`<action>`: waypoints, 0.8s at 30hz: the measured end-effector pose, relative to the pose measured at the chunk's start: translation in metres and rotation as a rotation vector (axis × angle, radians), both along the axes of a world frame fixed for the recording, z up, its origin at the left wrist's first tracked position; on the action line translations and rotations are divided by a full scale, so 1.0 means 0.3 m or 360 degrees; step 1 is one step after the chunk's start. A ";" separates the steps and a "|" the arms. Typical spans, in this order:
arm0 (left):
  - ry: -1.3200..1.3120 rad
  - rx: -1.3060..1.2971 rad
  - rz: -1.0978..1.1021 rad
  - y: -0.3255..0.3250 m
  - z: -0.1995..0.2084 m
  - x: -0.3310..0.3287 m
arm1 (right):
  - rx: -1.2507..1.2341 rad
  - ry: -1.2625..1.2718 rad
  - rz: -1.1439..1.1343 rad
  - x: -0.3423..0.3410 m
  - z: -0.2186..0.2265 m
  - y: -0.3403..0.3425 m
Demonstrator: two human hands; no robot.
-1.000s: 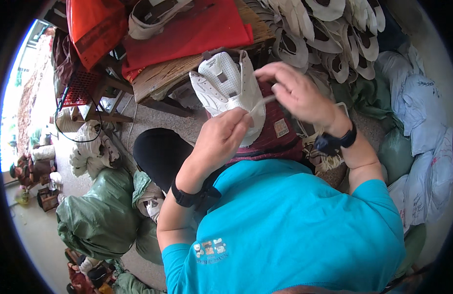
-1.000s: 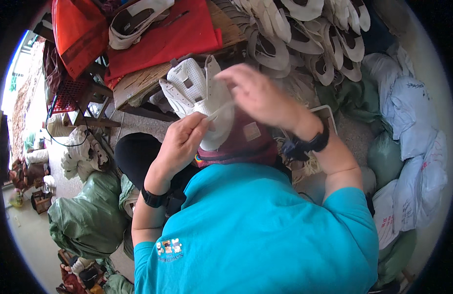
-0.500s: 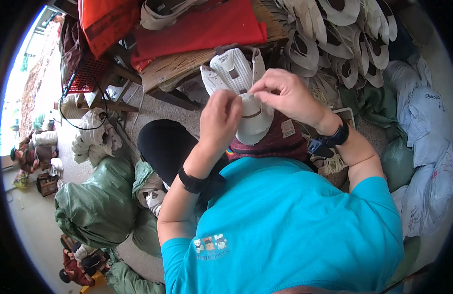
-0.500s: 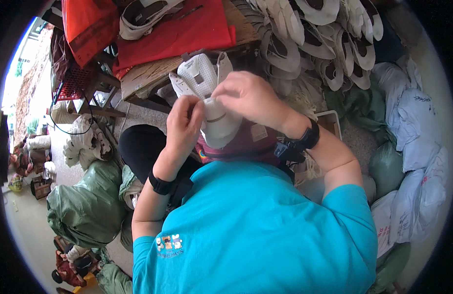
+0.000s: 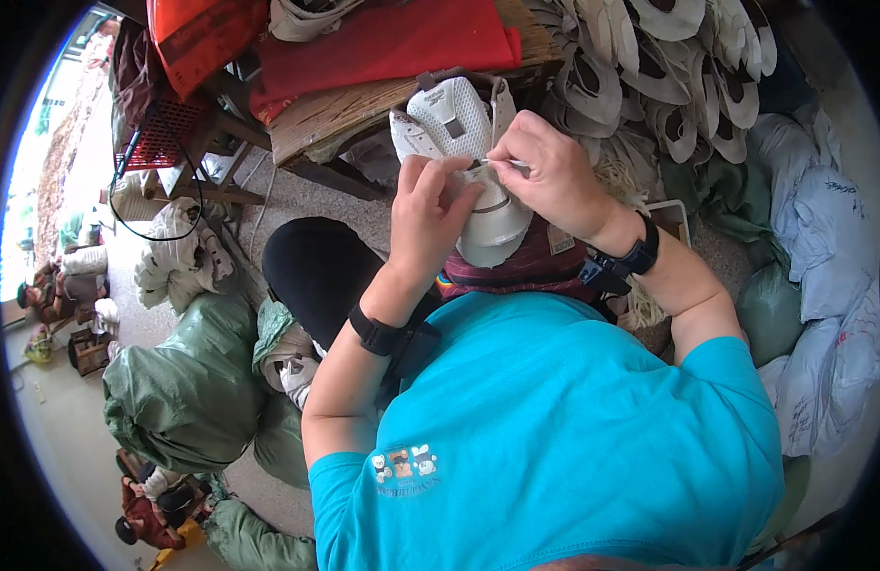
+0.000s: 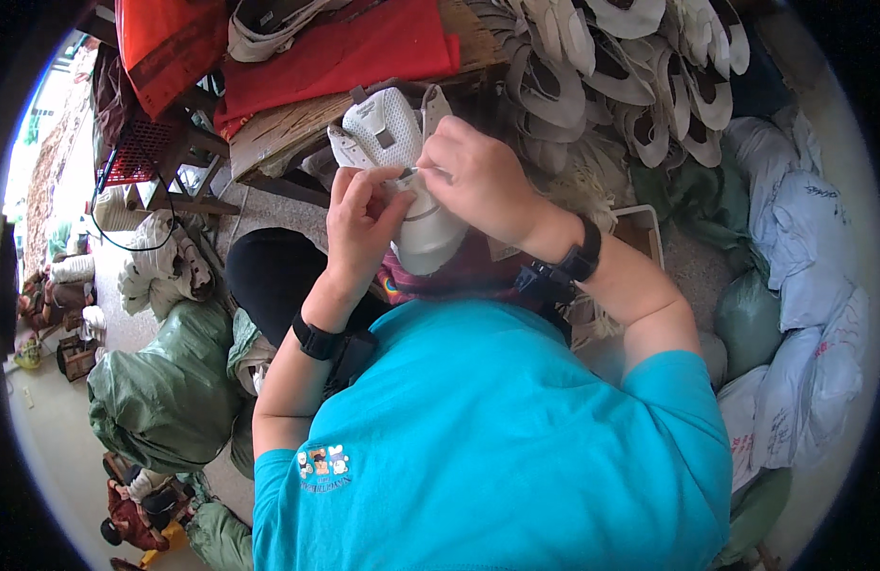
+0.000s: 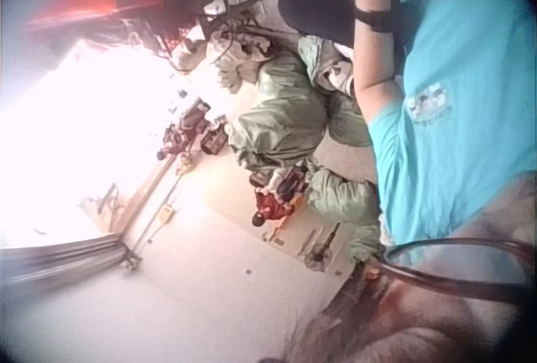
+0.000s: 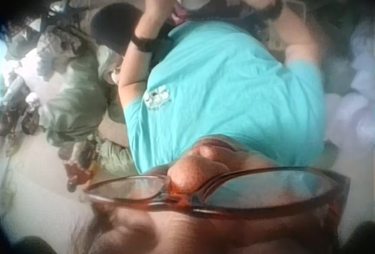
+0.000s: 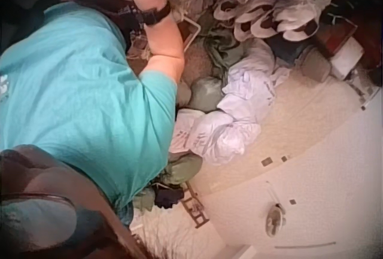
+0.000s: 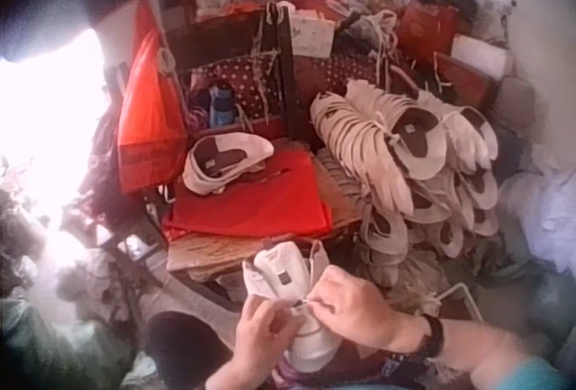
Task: The person sits on the floor and laces white sneakers. They thread the laces through the eyelets, pull them tight, and tie the shoes. The person handles multiple pairs of shoes, moving them aside after lacing.
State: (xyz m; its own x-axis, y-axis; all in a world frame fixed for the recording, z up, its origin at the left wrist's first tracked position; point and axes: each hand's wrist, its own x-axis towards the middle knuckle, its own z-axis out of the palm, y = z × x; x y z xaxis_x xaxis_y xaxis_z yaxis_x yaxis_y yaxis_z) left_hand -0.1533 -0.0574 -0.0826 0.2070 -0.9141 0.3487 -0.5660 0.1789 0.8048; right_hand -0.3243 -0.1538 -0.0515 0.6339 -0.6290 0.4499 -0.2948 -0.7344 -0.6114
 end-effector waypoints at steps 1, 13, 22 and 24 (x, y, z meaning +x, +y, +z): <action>-0.0009 -0.0005 -0.0003 -0.001 -0.002 0.001 | -0.0096 0.0047 -0.0008 0.007 0.000 0.003; 0.0064 0.0029 -0.0004 -0.001 -0.026 0.004 | 0.0432 -0.0044 0.0311 0.011 -0.030 -0.063; 0.0025 0.0090 0.0024 -0.005 -0.015 0.001 | 0.0251 -0.0001 0.0286 0.034 -0.013 -0.042; -0.0017 0.0102 0.0030 -0.007 -0.010 0.002 | 0.0214 0.0005 0.0300 0.027 -0.001 -0.044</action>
